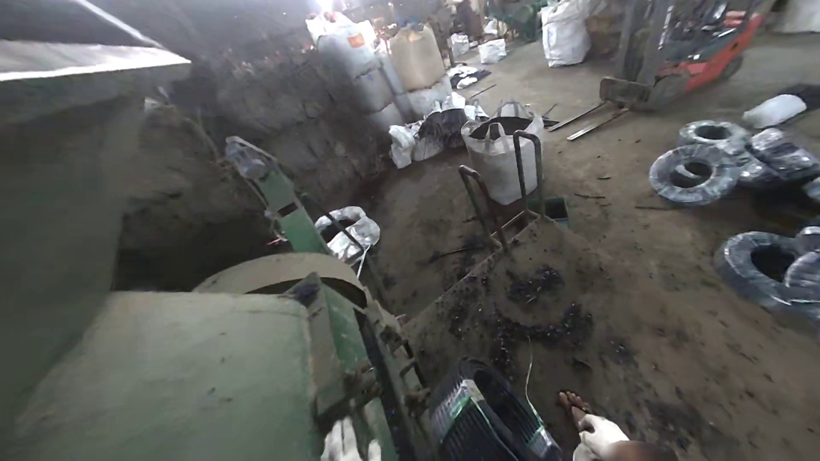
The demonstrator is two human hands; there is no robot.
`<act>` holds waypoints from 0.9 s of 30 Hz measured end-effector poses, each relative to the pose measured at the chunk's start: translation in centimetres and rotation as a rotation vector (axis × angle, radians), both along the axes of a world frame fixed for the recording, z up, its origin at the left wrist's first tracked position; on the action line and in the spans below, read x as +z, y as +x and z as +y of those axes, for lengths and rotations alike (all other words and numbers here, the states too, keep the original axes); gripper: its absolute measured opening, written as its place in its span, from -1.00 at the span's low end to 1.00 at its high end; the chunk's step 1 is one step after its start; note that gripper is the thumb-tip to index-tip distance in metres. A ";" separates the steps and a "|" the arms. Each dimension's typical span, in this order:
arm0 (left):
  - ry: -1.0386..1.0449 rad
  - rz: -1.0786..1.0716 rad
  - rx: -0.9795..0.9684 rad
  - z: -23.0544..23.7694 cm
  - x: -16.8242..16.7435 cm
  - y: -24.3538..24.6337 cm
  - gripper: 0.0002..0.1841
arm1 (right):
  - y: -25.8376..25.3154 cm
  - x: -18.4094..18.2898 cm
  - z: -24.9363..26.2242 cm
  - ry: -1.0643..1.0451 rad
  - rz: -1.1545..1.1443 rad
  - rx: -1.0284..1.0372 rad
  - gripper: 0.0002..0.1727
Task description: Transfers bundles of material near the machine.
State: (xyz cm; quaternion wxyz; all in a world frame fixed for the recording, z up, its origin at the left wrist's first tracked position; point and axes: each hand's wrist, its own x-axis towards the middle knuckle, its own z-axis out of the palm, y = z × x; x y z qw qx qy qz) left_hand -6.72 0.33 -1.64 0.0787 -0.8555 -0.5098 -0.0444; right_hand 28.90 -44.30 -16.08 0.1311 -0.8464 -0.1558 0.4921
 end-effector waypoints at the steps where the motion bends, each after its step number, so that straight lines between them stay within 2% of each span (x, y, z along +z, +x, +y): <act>1: 0.017 -0.004 -0.010 0.3 -0.5 -0.2 -0.05 | 0.1 -0.2 0.0 -0.003 0.004 0.008 -0.46; 21: 0.047 -0.048 -0.005 0.5 -0.8 0.1 -0.09 | 0.0 -0.3 -0.7 0.009 0.027 -0.007 -0.47; 25: 0.061 -0.073 -0.008 0.3 -0.7 0.2 -0.11 | 0.3 -2.5 -1.0 -0.018 0.046 0.020 -0.48; 27: 0.048 -0.075 -0.012 0.2 -0.3 0.4 -0.12 | 0.2 -2.3 -0.9 -0.020 0.045 0.015 -0.48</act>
